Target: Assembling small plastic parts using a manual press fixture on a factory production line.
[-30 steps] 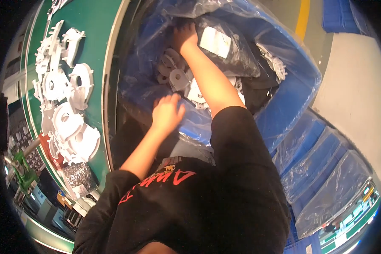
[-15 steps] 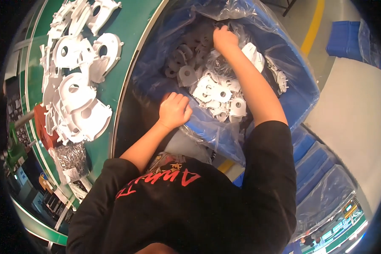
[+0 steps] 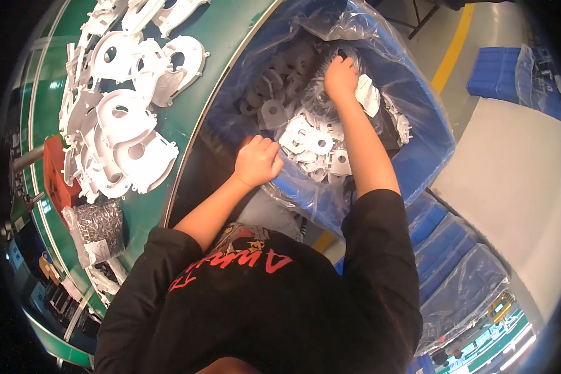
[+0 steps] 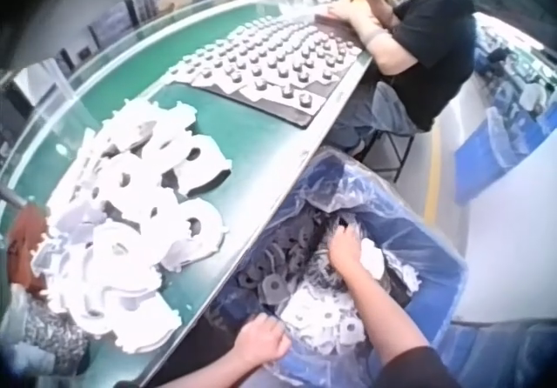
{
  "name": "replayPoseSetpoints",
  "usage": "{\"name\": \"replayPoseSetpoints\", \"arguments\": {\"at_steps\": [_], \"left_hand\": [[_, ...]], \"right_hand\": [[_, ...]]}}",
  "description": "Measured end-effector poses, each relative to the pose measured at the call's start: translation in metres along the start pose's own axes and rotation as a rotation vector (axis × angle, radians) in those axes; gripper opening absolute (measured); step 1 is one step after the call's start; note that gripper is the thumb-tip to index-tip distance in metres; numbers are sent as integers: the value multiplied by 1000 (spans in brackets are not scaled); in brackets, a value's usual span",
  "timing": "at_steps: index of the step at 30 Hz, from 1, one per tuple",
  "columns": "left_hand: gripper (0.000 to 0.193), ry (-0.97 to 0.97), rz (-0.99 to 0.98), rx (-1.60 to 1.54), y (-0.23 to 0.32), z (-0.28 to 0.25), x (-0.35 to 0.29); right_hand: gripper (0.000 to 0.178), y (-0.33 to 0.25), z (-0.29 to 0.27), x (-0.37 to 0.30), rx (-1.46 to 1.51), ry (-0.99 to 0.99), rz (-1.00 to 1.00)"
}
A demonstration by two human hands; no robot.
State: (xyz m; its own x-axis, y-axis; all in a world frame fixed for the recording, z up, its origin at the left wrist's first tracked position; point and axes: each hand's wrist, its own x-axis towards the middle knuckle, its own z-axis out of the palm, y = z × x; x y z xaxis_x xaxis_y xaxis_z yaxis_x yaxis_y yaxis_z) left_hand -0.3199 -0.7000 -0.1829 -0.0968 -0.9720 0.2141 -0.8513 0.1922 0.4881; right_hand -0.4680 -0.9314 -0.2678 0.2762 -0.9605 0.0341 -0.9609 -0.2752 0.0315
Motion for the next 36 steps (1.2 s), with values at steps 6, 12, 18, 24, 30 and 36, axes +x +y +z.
{"name": "replayPoseSetpoints", "arguments": {"at_steps": [6, 12, 18, 24, 30, 36], "left_hand": [[9, -3, 3, 8, 0, 1, -1], [9, 31, 23, -1, -4, 2, -3], [10, 9, 49, 12, -2, 3, -2], [19, -163, 18, 87, 11, -9, 2], [26, -241, -5, 174, -3, -9, -12], [30, -315, 17, 206, 2, -4, -6]], "right_hand": [[19, -9, -48, 8, 62, -307, -30], [27, 30, -90, -2, 406, -237, 50], [19, 100, -174, -36, 873, -160, 203], [14, 137, -296, -103, 1362, 125, 214], [21, 268, -416, -197, 1083, 479, 661], [22, 418, -583, -378, 1544, 1112, 567]]}}
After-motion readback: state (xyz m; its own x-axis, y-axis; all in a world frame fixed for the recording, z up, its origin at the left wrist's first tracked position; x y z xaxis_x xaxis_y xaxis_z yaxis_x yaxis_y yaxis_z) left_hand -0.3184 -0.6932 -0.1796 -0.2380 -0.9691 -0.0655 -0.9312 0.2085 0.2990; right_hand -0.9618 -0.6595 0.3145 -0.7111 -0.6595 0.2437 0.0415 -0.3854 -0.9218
